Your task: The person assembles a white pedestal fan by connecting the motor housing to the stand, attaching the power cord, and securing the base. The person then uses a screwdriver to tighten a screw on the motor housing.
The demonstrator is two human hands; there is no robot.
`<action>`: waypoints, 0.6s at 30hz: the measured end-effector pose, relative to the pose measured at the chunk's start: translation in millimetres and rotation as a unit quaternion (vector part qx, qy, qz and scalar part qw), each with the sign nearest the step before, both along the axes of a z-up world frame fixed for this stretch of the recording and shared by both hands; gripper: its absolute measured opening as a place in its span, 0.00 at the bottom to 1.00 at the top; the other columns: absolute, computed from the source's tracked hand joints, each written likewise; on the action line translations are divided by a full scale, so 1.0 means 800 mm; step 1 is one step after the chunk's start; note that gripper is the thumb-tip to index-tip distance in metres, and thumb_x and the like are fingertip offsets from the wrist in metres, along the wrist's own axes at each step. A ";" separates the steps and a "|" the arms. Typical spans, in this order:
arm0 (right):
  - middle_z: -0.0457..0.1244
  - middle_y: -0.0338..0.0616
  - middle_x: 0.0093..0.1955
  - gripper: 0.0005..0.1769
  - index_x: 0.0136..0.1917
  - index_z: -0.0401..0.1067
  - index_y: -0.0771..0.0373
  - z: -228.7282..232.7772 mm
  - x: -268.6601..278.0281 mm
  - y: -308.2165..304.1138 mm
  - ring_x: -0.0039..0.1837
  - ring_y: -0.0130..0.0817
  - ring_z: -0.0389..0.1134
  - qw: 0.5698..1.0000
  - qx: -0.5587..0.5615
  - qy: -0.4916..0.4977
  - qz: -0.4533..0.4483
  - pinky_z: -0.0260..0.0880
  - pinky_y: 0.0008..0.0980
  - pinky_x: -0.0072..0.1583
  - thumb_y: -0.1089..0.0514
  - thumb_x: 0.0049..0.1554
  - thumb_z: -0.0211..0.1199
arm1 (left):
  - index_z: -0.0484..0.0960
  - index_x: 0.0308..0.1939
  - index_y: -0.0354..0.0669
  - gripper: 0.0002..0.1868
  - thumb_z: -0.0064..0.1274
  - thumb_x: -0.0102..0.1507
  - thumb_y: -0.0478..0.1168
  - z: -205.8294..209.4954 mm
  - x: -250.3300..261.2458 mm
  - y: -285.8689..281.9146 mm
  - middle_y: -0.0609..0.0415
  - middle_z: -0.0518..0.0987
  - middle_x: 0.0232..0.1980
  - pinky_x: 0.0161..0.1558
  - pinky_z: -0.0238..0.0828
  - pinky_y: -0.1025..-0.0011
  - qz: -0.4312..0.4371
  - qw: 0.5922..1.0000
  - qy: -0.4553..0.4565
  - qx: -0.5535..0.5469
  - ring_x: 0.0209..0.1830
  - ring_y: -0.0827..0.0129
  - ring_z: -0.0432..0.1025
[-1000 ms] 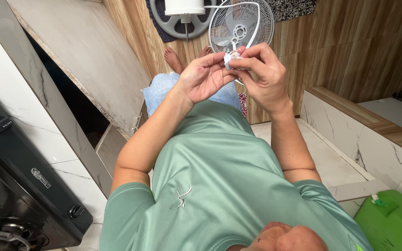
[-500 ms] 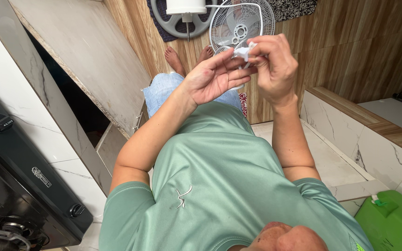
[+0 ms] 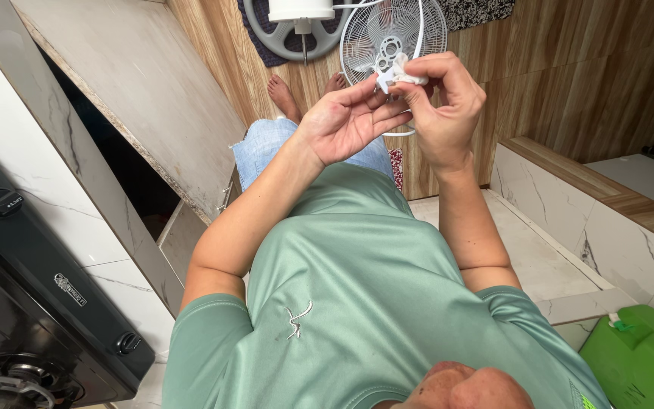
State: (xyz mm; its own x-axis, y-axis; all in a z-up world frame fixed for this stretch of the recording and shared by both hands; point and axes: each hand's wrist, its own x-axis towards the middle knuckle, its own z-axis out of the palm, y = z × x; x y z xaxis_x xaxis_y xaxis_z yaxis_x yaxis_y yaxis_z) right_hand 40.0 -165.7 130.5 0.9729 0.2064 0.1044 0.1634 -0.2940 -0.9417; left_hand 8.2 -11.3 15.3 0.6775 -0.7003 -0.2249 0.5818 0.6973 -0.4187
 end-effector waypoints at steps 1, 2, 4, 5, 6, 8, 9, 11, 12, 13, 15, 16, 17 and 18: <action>0.67 0.44 0.51 0.08 0.52 0.72 0.69 0.000 0.000 -0.001 0.51 0.26 0.71 1.000 -0.012 -0.013 0.001 0.72 0.25 0.51 0.75 0.62 0.69 | 0.67 0.67 0.24 0.23 0.35 0.76 0.43 0.002 0.001 0.001 0.36 0.72 0.67 0.78 0.58 0.49 0.002 1.000 -0.001 -0.002 0.73 0.46 0.65; 0.67 0.45 0.52 0.08 0.52 0.73 0.70 0.000 0.000 -0.002 0.51 0.27 0.70 0.999 -0.023 -0.025 0.002 0.71 0.24 0.50 0.75 0.63 0.69 | 0.67 0.67 0.24 0.23 0.35 0.77 0.43 0.004 0.001 0.001 0.35 0.72 0.67 0.79 0.58 0.49 0.004 1.000 -0.001 -0.004 0.73 0.46 0.65; 0.67 0.46 0.52 0.07 0.51 0.73 0.70 0.001 -0.001 -0.004 0.50 0.27 0.69 0.998 -0.045 -0.048 0.003 0.69 0.24 0.48 0.74 0.63 0.70 | 0.67 0.66 0.24 0.23 0.35 0.77 0.43 0.006 0.001 0.001 0.35 0.71 0.68 0.79 0.57 0.49 0.004 1.000 0.004 -0.007 0.73 0.46 0.64; 0.67 0.46 0.52 0.08 0.51 0.73 0.69 0.001 0.000 -0.005 0.49 0.26 0.68 0.997 -0.056 -0.059 0.004 0.69 0.24 0.48 0.73 0.63 0.71 | 0.67 0.66 0.24 0.23 0.35 0.76 0.43 0.007 0.002 0.001 0.35 0.71 0.68 0.78 0.57 0.49 0.003 1.000 0.008 -0.007 0.73 0.46 0.64; 0.67 0.46 0.52 0.08 0.51 0.73 0.69 0.002 0.000 -0.005 0.47 0.26 0.68 0.995 -0.066 -0.070 0.005 0.68 0.24 0.48 0.73 0.64 0.71 | 0.67 0.66 0.24 0.23 0.35 0.76 0.43 0.007 0.002 0.000 0.34 0.71 0.68 0.78 0.57 0.49 0.002 1.000 0.013 -0.007 0.73 0.47 0.64; 0.67 0.46 0.50 0.08 0.50 0.74 0.69 0.001 -0.001 -0.005 0.47 0.26 0.66 0.991 -0.095 -0.096 0.003 0.67 0.25 0.48 0.72 0.62 0.73 | 0.67 0.65 0.24 0.22 0.35 0.77 0.42 0.007 0.002 -0.001 0.35 0.71 0.68 0.79 0.57 0.48 0.010 0.999 0.024 -0.027 0.74 0.47 0.64; 0.67 0.46 0.49 0.09 0.49 0.74 0.68 0.000 -0.002 -0.004 0.46 0.27 0.66 0.988 -0.109 -0.109 0.002 0.67 0.25 0.47 0.71 0.61 0.74 | 0.67 0.65 0.24 0.22 0.34 0.78 0.42 0.007 0.002 -0.001 0.35 0.71 0.68 0.79 0.58 0.48 0.013 0.999 0.030 -0.038 0.74 0.47 0.64; 0.67 0.46 0.50 0.07 0.50 0.74 0.68 0.000 -0.005 -0.003 0.48 0.26 0.67 0.987 -0.110 -0.116 0.007 0.67 0.24 0.48 0.71 0.61 0.72 | 0.67 0.65 0.24 0.22 0.33 0.78 0.42 0.007 0.004 -0.001 0.35 0.71 0.67 0.79 0.58 0.50 0.032 0.997 0.035 -0.055 0.74 0.46 0.64; 0.67 0.47 0.51 0.06 0.50 0.74 0.67 0.001 -0.006 -0.003 0.49 0.26 0.68 0.987 -0.111 -0.119 0.009 0.67 0.24 0.48 0.71 0.62 0.71 | 0.68 0.65 0.24 0.22 0.33 0.78 0.43 0.008 0.006 -0.001 0.35 0.71 0.67 0.79 0.58 0.51 0.041 0.996 0.038 -0.064 0.74 0.45 0.64; 0.66 0.45 0.51 0.04 0.52 0.75 0.67 0.003 -0.008 -0.003 0.48 0.25 0.67 0.994 -0.073 -0.078 0.006 0.67 0.23 0.47 0.70 0.63 0.68 | 0.68 0.65 0.24 0.22 0.32 0.78 0.43 0.010 0.008 0.001 0.35 0.71 0.68 0.79 0.58 0.51 0.051 0.996 0.035 -0.068 0.75 0.46 0.63; 0.64 0.43 0.52 0.05 0.55 0.77 0.66 0.010 -0.011 -0.004 0.47 0.22 0.66 1.000 0.005 0.005 0.001 0.66 0.20 0.46 0.69 0.67 0.62 | 0.68 0.65 0.25 0.23 0.31 0.78 0.43 0.014 0.011 0.007 0.35 0.71 0.68 0.79 0.59 0.51 0.073 0.994 0.028 -0.076 0.75 0.46 0.62; 0.64 0.43 0.52 0.05 0.55 0.77 0.66 0.015 -0.012 -0.006 0.48 0.24 0.66 0.999 -0.021 0.009 0.040 0.66 0.23 0.48 0.69 0.65 0.63 | 0.68 0.65 0.25 0.23 0.31 0.78 0.43 0.016 0.012 0.010 0.34 0.70 0.69 0.78 0.59 0.51 0.075 0.993 0.050 -0.071 0.77 0.45 0.60; 0.64 0.44 0.51 0.06 0.55 0.77 0.66 0.020 -0.013 -0.008 0.49 0.26 0.66 0.996 -0.047 0.013 0.077 0.66 0.25 0.49 0.70 0.64 0.65 | 0.69 0.64 0.24 0.23 0.30 0.78 0.43 0.019 0.013 0.013 0.33 0.69 0.69 0.78 0.60 0.52 0.075 0.992 0.071 -0.066 0.78 0.44 0.58; 0.65 0.44 0.51 0.08 0.55 0.77 0.66 0.025 -0.013 -0.010 0.50 0.28 0.66 0.991 -0.074 0.016 0.115 0.66 0.27 0.51 0.70 0.62 0.66 | 0.69 0.63 0.24 0.23 0.30 0.77 0.43 0.021 0.014 0.015 0.32 0.69 0.70 0.77 0.60 0.52 0.076 0.991 0.092 -0.061 0.79 0.43 0.56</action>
